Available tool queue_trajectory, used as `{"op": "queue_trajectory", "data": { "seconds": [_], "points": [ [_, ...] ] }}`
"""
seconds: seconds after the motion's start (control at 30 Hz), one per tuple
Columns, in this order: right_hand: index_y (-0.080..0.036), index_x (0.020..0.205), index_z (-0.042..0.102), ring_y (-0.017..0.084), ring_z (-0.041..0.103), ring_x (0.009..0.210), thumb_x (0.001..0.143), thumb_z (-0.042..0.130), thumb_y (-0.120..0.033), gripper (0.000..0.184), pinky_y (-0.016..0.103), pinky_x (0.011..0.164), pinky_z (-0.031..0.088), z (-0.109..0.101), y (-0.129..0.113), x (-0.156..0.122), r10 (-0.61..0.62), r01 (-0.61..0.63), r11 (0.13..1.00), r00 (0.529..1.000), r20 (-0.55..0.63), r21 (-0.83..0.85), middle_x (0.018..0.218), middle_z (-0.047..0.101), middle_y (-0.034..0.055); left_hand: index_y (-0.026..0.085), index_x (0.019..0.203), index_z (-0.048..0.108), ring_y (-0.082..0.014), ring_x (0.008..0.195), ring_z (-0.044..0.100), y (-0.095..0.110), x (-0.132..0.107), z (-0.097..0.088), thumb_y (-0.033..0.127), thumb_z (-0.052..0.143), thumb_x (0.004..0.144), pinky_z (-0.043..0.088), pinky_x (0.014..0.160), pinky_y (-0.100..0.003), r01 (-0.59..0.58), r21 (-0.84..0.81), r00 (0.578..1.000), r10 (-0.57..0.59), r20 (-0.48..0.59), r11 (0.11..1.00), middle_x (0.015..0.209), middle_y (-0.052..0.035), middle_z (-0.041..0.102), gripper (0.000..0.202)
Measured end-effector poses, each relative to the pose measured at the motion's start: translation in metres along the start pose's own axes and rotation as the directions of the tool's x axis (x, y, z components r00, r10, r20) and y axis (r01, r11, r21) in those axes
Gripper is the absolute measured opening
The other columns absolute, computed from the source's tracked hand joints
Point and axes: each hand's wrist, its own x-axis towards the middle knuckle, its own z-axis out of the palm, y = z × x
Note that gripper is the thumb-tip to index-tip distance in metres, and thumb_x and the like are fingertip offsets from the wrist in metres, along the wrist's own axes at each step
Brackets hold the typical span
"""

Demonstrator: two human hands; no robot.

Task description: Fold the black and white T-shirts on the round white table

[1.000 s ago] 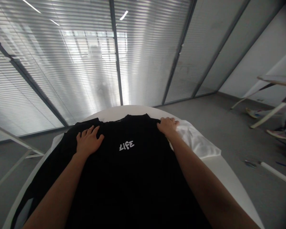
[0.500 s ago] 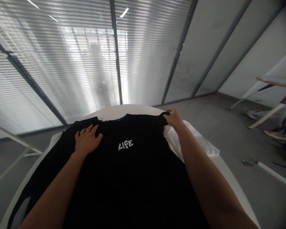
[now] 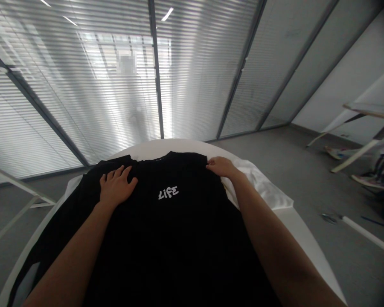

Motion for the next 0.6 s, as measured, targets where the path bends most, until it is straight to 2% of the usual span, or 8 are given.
{"op": "queue_trajectory", "data": {
  "seconds": [0.1,0.27,0.37,0.47,0.6],
  "points": [
    [-0.026,0.100,0.072,0.029,0.062,0.103,0.079,0.061,-0.046,0.031,0.042,0.090,0.044,-0.003,-0.007,-0.002,-0.068,0.066,0.996,0.997,-0.033,-0.060,0.107,0.070,0.0062,0.027,0.142,0.045,-0.0349,0.133,0.038,0.000,0.000,0.000,0.054,0.033,0.089,0.021,0.110,-0.057,-0.001,-0.003,1.000,0.001,-0.005,1.000,0.149,-0.0080,0.043,0.061],
    [-0.022,0.093,0.069,0.020,0.064,0.087,0.073,0.068,-0.035,0.024,0.028,0.079,0.046,-0.001,-0.010,-0.003,-0.199,0.198,0.974,0.980,0.000,0.111,0.095,0.071,0.0037,0.027,0.142,0.045,-0.0345,0.134,0.038,0.002,0.000,-0.003,0.054,0.035,0.088,0.021,0.110,-0.056,0.005,-0.010,1.000,-0.004,0.005,1.000,0.150,-0.0083,0.042,0.061],
    [-0.020,0.086,0.065,0.018,0.061,0.079,0.073,0.066,-0.030,0.016,0.027,0.073,0.045,0.000,-0.010,-0.002,-0.224,0.231,0.964,0.972,-0.065,0.134,0.085,0.068,0.0021,0.028,0.143,0.044,-0.0343,0.134,0.037,0.003,0.000,-0.005,0.053,0.035,0.089,0.020,0.110,-0.056,0.011,-0.010,1.000,-0.011,0.011,1.000,0.150,-0.0080,0.042,0.061],
    [-0.020,0.084,0.061,0.017,0.059,0.076,0.074,0.061,-0.030,0.014,0.027,0.071,0.043,-0.003,-0.009,-0.001,-0.152,0.190,0.966,0.966,-0.209,0.174,0.081,0.066,0.0019,0.028,0.143,0.045,-0.0340,0.134,0.036,0.004,-0.001,-0.006,0.053,0.034,0.089,0.020,0.110,-0.056,0.012,-0.011,1.000,-0.012,0.014,1.000,0.150,-0.0079,0.042,0.061],
    [-0.018,0.095,0.060,0.019,0.060,0.082,0.076,0.058,-0.032,0.023,0.029,0.074,0.045,-0.013,-0.002,0.001,0.071,0.032,0.960,0.934,-0.351,0.279,0.088,0.066,0.0049,0.028,0.143,0.044,-0.0344,0.134,0.037,0.003,-0.001,-0.006,0.053,0.034,0.088,0.020,0.110,-0.057,0.009,-0.017,1.000,-0.009,0.016,1.000,0.150,-0.0081,0.042,0.061]
  ]
}}
